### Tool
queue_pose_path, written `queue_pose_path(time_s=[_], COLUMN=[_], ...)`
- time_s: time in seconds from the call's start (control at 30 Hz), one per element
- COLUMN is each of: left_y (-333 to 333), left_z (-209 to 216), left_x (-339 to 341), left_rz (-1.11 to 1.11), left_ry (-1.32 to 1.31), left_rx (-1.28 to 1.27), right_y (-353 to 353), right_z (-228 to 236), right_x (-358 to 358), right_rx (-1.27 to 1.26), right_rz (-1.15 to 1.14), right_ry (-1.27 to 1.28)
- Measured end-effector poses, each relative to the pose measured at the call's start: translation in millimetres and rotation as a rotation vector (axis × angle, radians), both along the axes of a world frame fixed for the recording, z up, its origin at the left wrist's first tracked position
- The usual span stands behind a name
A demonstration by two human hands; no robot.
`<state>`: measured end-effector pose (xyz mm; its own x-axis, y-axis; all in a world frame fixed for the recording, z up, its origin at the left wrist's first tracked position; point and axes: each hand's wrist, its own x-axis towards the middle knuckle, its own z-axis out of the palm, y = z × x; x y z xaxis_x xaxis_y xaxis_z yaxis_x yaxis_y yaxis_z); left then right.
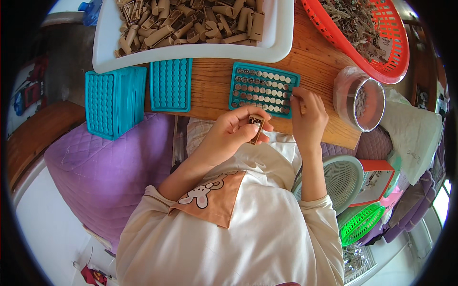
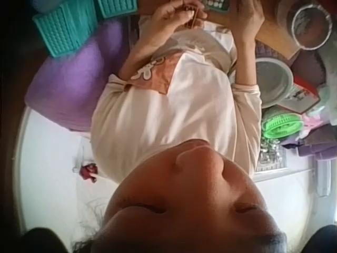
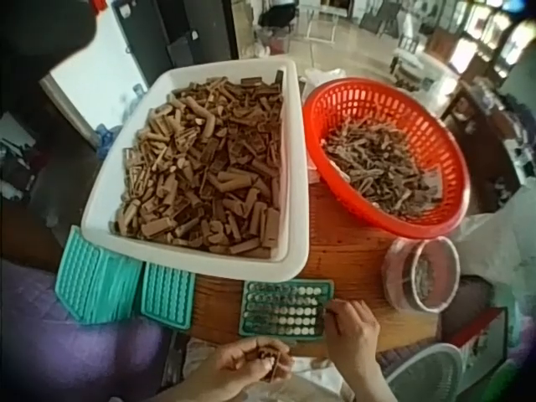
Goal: The person assembles small metal discs into wooden blocks and plastic trays by hand.
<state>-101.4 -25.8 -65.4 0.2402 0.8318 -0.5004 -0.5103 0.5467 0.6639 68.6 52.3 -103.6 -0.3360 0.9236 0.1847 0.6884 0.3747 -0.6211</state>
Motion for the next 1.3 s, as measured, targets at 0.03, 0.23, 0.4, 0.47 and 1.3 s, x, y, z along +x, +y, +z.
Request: queue_pose_path(time_s=[0.03,0.23,0.4,0.47,1.3], left_y=[2,2,1,0,10], left_z=[2,7,3,4,21], left_x=[1,8,7,7,-17], left_rz=[0.013,0.061,0.028,0.028,-0.410], left_ry=[0.008,-0.045,0.050,0.060,0.643], left_rx=[-0.013,0.064,0.141,0.148,0.364], right_y=[-1,-36,-37,-38,2], right_z=[2,43,40,37,74], right_x=[-2,-18,-18,-15,-26], right_rx=[-0.049,0.061,-0.030,-0.049,-0.697], right_rz=[-0.079,0.103,0.151,0.208,0.387], right_ry=[0.161,0.401,0.456,0.476,0.182])
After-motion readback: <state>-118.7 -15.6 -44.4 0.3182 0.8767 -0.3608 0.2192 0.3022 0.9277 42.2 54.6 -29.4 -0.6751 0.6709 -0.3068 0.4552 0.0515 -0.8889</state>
